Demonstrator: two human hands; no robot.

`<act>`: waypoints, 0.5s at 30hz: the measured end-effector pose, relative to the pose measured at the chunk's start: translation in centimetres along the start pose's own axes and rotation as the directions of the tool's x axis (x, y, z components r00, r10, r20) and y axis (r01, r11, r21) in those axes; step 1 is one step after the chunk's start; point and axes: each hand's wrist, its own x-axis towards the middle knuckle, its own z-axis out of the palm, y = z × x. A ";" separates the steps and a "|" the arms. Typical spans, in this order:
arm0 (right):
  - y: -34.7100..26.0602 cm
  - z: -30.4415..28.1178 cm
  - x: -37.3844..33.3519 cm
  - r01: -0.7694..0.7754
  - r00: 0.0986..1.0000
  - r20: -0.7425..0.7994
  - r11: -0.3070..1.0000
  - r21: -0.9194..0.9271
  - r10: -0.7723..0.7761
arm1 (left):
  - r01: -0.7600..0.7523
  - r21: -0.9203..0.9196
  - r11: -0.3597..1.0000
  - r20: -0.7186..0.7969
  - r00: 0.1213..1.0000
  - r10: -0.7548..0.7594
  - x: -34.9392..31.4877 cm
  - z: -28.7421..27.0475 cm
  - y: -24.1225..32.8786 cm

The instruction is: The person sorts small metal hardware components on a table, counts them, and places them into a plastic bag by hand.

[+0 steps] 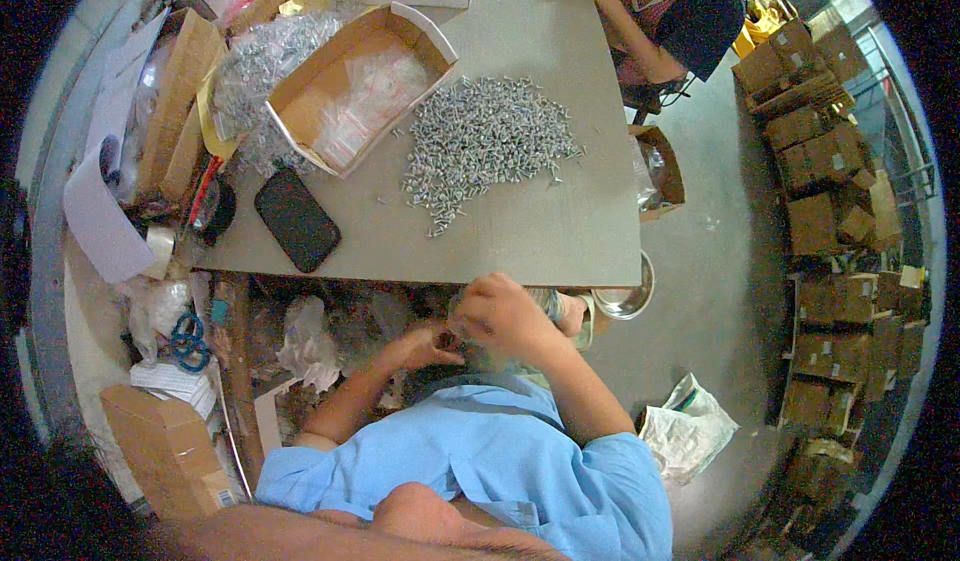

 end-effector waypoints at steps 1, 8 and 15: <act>-0.5 0.5 0.0 0.085 0.996 0.034 0.996 0.005 -0.085 | -0.021 -0.128 0.992 0.044 0.999 0.027 -1.2 -1.2 1.2; -4.3 0.2 1.3 0.273 0.958 0.079 0.961 0.054 -0.276 | -0.197 -0.444 0.874 -0.020 0.977 0.211 -4.2 -3.6 8.4; -3.8 -0.8 0.7 0.165 0.974 -0.175 0.979 0.123 -0.142 | -0.459 0.053 0.887 -0.453 0.780 0.431 -4.2 -4.1 10.4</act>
